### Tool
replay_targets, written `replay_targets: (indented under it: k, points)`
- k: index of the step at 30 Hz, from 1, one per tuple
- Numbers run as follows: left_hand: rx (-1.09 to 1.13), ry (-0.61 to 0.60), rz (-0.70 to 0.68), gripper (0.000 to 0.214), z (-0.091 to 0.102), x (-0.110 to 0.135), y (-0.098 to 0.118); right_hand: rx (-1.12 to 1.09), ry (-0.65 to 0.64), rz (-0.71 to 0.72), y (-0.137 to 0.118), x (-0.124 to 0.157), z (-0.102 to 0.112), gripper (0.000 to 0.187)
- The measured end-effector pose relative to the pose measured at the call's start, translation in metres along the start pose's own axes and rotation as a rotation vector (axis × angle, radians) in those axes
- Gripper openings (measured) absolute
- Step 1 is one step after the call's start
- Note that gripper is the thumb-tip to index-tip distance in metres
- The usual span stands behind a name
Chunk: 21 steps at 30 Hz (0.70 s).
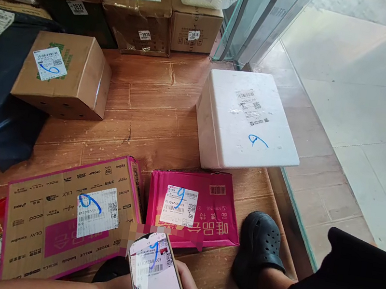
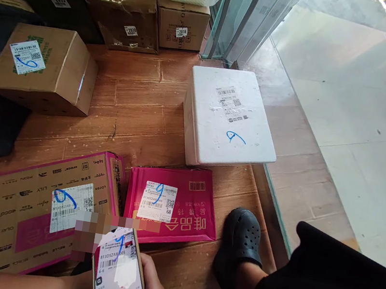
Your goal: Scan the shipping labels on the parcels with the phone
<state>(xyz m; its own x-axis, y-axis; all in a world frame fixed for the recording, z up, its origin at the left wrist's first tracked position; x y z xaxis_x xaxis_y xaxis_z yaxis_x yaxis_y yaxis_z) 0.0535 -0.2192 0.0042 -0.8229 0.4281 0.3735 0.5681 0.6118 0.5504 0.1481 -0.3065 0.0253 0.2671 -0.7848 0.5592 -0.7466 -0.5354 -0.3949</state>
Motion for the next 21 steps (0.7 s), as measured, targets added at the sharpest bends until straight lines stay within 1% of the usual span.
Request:
replay_targets:
  k: [3, 6, 9, 12, 15, 18, 21]
  points:
    - [0.073, -0.001, 0.021, 0.033, 0.001, -0.002, -0.011, -0.012, -0.002, -0.022, 0.002, -0.002, 0.001, 0.076]
    - [0.173, 0.014, 0.044, 0.034, 0.002, -0.003, -0.017, -0.013, -0.006, -0.027, 0.004, -0.002, 0.001, 0.078]
    - [0.243, 0.028, 0.049, 0.035, 0.001, -0.004, -0.017, 0.002, -0.008, -0.006, 0.003, -0.001, 0.001, 0.076]
    - [0.255, -0.001, 0.031, 0.039, 0.001, -0.005, -0.015, 0.011, -0.018, -0.003, 0.000, 0.001, 0.001, 0.073]
    - [0.220, -0.027, -0.011, 0.038, 0.000, -0.007, -0.012, 0.016, -0.017, -0.005, 0.001, 0.001, 0.001, 0.070]
    - [0.177, -0.021, 0.024, 0.040, -0.001, -0.007, -0.011, 0.020, 0.004, 0.010, 0.003, 0.000, 0.003, 0.074]
    - [-0.063, -0.028, 0.037, 0.042, 0.001, -0.006, -0.013, 0.029, 0.035, 0.025, 0.005, 0.000, 0.006, 0.075]
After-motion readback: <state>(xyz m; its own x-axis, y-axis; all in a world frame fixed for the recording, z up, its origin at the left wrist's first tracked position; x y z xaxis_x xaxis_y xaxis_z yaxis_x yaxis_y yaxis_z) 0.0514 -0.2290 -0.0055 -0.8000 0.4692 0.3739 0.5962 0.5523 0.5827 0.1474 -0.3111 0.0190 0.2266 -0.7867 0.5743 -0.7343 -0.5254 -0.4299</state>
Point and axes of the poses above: each hand's wrist, its own x-axis away from the middle knuckle, its own z-axis out of the back of the hand, y = z × x, the point moved 2 cm from there along -x, towards the middle knuckle, and after that the axes turned 8 degrees about -y, right-handed, at the moved point
